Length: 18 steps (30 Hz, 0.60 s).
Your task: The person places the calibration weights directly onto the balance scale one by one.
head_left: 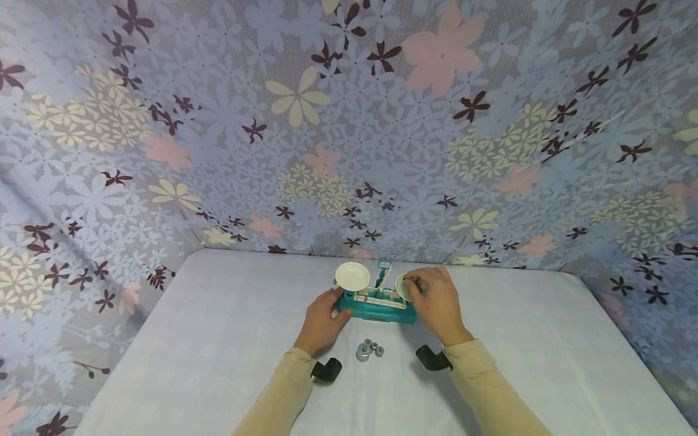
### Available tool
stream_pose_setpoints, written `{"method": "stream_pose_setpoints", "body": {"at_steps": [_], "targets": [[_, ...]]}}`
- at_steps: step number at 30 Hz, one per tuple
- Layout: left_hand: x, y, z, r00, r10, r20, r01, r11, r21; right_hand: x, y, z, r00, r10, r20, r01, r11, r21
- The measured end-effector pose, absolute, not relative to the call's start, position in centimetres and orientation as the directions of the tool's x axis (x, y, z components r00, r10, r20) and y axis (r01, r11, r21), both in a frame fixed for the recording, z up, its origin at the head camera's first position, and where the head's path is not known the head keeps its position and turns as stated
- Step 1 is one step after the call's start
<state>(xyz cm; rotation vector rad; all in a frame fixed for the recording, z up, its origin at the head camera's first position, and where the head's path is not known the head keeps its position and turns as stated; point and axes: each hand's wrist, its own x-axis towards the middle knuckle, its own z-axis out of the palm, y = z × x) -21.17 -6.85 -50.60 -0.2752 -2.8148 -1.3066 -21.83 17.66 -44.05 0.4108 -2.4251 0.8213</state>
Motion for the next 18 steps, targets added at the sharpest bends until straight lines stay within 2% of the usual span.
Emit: {"method": "stream_pose_setpoints", "body": {"at_steps": [18], "targets": [[-21.05,-6.82,-50.51,-0.984,0.152,0.091,0.167,0.632,0.757,-22.42,17.70,-44.46,-0.813,-0.132,0.567,-0.433,0.788,-0.438]]}}
